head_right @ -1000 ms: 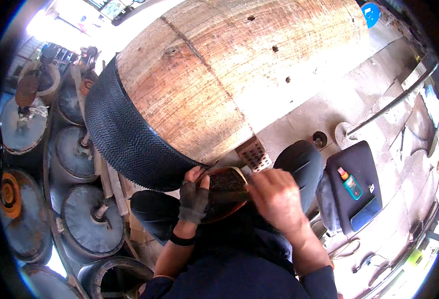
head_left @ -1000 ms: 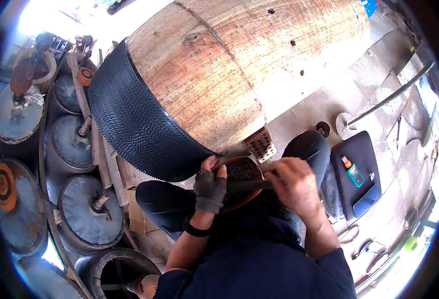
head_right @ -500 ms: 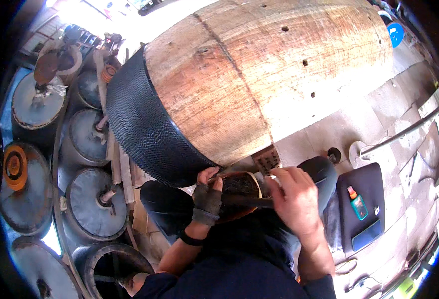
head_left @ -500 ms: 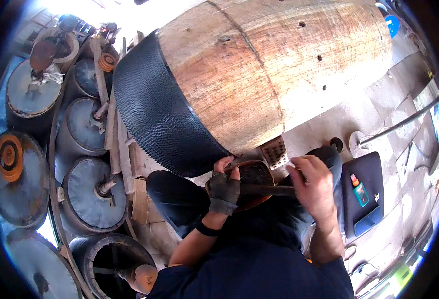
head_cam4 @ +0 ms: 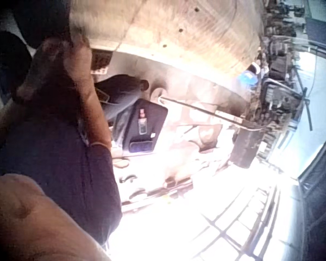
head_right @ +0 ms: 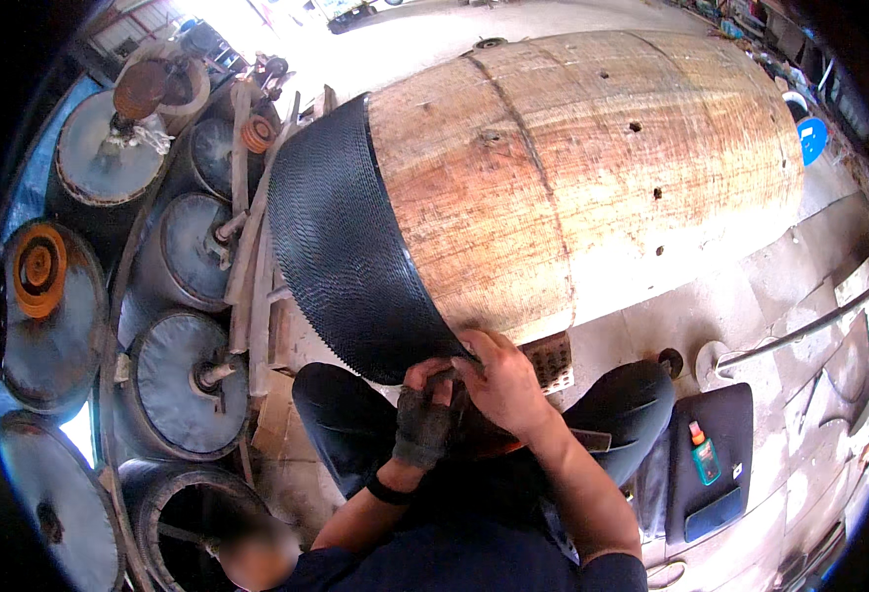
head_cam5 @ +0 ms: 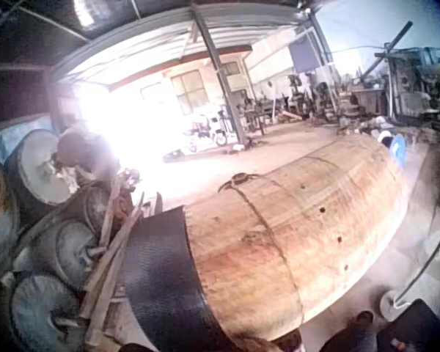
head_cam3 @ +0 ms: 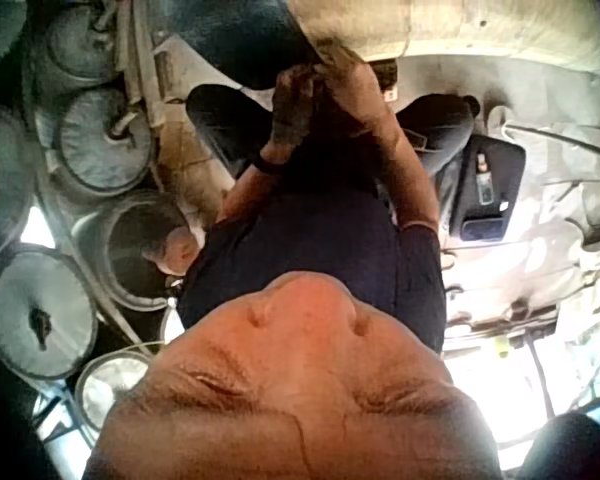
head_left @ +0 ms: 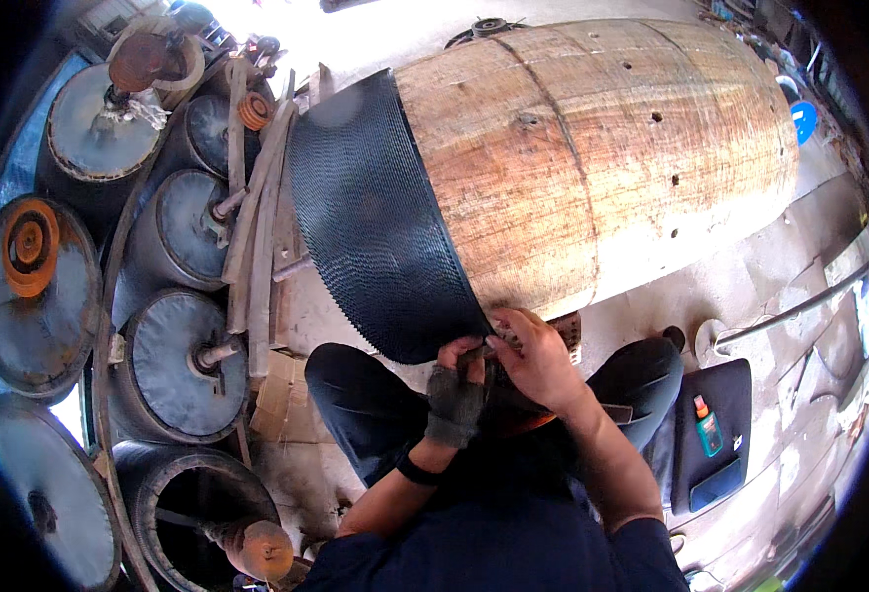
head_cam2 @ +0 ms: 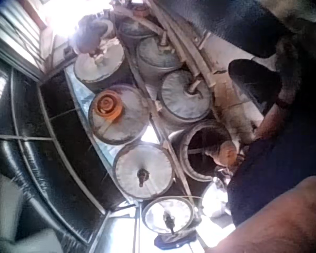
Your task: The person is repairing a large cylindrical wooden object by hammering a black mesh material onto its surface. They use a hammer to secure the mesh and a screwdriver to adjust or tighten components. The task involves repetitive hammering and tool manipulation to attach the mesh securely.
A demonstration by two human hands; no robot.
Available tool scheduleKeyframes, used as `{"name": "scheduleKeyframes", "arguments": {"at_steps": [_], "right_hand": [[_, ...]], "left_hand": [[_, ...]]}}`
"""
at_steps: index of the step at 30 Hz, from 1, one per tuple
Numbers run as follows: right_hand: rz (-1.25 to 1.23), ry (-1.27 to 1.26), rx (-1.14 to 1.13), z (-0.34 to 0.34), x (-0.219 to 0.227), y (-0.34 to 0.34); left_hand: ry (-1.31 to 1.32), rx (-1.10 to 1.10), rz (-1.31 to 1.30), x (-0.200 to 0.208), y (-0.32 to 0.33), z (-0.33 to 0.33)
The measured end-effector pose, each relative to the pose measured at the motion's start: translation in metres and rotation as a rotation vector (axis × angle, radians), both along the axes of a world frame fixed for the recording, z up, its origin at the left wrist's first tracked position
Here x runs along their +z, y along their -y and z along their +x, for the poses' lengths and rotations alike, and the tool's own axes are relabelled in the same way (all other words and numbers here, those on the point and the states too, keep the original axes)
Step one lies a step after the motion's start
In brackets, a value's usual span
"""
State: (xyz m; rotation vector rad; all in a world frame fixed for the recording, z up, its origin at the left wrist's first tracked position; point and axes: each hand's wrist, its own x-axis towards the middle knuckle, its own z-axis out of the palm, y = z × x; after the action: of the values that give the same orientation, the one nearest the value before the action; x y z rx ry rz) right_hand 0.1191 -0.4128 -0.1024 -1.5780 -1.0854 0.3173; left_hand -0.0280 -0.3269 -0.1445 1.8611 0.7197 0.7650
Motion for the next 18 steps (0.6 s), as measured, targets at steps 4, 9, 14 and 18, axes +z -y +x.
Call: {"name": "scheduleKeyframes", "arguments": {"at_steps": [4, 9, 14, 18], "right_hand": [[0.009, -0.025, -0.057, -0.01, -0.001, -0.009], [0.04, -0.03, -0.143, -0.022, -0.002, -0.018], [0.035, -0.049, -0.174, -0.025, -0.004, -0.025], [0.012, -0.057, -0.216, -0.026, -0.011, -0.03]], "left_hand": [[-0.02, -0.001, -0.097, 0.012, 0.0, -0.001], [-0.028, -0.024, -0.06, 0.007, -0.008, -0.006], [-0.103, -0.016, -0.024, 0.004, -0.014, -0.011], [-0.028, -0.076, -0.109, 0.006, -0.016, -0.013]]}}
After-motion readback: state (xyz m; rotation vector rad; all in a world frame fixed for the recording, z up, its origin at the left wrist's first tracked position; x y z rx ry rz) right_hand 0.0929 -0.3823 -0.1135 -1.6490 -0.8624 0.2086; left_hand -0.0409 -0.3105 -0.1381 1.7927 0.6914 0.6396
